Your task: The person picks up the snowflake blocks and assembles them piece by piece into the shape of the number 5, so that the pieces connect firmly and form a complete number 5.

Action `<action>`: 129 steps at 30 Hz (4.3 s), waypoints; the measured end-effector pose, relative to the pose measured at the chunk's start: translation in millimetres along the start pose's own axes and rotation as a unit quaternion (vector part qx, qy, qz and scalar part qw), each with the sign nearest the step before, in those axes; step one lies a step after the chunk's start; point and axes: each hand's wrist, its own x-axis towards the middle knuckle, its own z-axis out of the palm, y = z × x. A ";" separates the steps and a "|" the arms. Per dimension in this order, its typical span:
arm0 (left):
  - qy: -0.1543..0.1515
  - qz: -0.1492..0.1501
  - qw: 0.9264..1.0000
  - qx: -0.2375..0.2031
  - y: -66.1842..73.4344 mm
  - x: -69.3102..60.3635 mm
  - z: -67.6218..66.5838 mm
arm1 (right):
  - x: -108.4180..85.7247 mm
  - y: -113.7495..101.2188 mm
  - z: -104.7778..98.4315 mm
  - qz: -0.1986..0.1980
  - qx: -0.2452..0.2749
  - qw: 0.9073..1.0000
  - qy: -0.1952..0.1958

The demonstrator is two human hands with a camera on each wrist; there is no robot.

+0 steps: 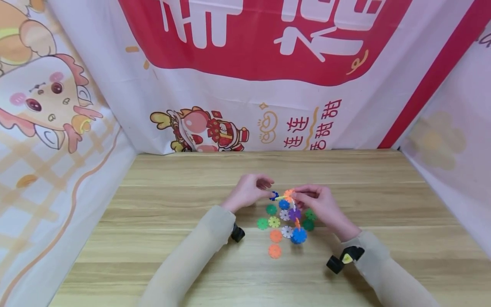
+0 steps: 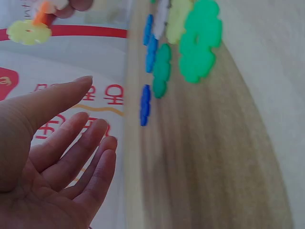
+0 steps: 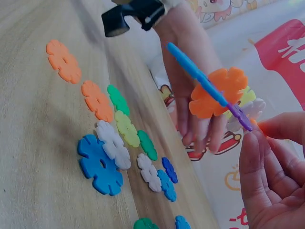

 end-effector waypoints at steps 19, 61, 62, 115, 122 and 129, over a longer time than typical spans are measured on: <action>-0.030 -0.055 0.994 0.095 -9.3 24.1 15.4 | -2.4 -4.1 -0.7 -0.008 -0.005 1.000 0.000; 0.033 -0.036 0.997 -0.068 -7.0 -29.6 -1.0 | -2.7 -2.3 -3.9 -0.003 -0.008 1.000 0.001; 0.035 -0.039 0.996 -0.078 -5.8 -31.3 -0.3 | -2.4 -2.0 -3.7 -0.004 -0.009 1.000 0.002; 0.058 -0.040 0.978 -0.194 11.7 -51.3 10.7 | -1.2 -1.0 13.0 -0.040 -0.034 0.998 0.026; 0.080 -0.043 0.971 -0.221 10.1 -49.0 9.2 | -2.3 -1.3 12.9 -0.069 -0.034 0.997 0.011; 0.071 -0.042 0.972 -0.219 11.6 -48.9 6.4 | -2.9 -2.9 15.6 -0.092 -0.043 0.995 -0.010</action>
